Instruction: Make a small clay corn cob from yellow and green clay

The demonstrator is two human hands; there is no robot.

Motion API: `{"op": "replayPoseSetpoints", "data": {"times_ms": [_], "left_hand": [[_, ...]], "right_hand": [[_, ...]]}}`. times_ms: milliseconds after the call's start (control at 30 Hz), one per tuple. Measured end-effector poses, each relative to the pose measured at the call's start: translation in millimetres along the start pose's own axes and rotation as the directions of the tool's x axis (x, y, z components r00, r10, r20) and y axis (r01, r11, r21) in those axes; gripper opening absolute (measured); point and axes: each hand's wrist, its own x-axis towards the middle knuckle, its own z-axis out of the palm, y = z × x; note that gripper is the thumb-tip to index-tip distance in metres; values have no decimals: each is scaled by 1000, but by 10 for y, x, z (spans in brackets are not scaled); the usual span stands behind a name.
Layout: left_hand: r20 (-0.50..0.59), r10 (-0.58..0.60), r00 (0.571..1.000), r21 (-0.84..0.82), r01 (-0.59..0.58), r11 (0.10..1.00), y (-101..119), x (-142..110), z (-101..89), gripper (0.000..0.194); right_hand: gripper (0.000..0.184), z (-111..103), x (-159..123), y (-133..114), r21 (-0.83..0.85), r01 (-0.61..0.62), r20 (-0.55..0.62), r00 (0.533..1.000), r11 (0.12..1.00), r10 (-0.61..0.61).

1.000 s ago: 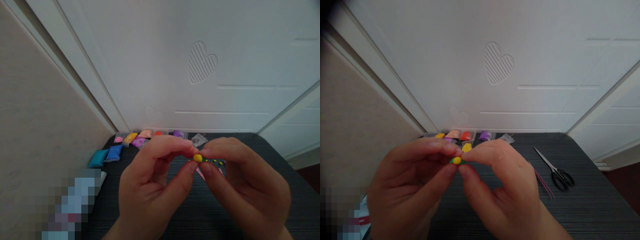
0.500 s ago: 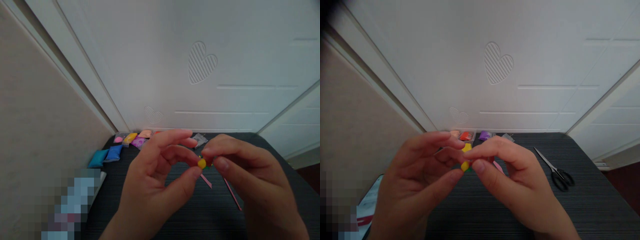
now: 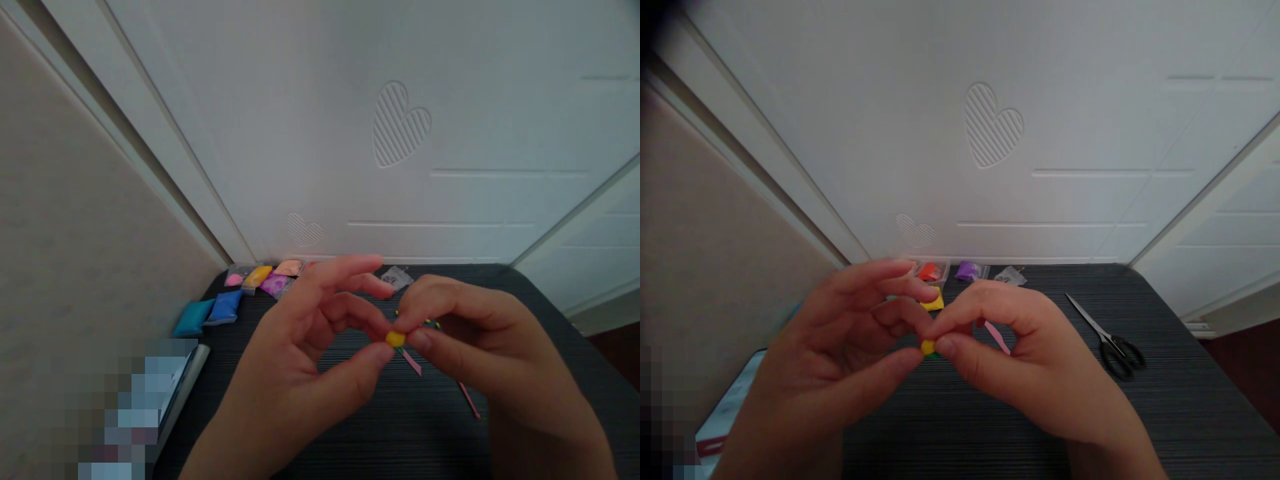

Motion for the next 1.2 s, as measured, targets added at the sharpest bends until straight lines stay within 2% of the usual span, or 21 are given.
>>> {"op": "replayPoseSetpoints", "data": {"times_ms": [133,267,467,633,900,1200], "left_hand": [[-40,59,997,40,-58,998,-4,-9,20,49],[-140,163,977,140,-144,980,1,-43,55,49],[-95,226,970,260,-195,946,26,-55,38,52],[-87,247,965,308,-209,928,41,-44,45,51],[-133,278,951,353,-216,910,40,-46,68,45],[-89,319,943,387,-263,884,37,-63,53,55]], "right_hand": [[15,28,-2,21,28,21,-87,996,999,-18],[13,74,-5,14,50,33,-157,987,998,-25],[13,155,-21,-16,108,-9,-261,965,994,37],[15,166,-19,-15,130,14,-269,963,991,21],[16,176,-14,-16,126,29,-263,965,992,6],[15,173,-16,-27,118,16,-263,965,993,16]]}}
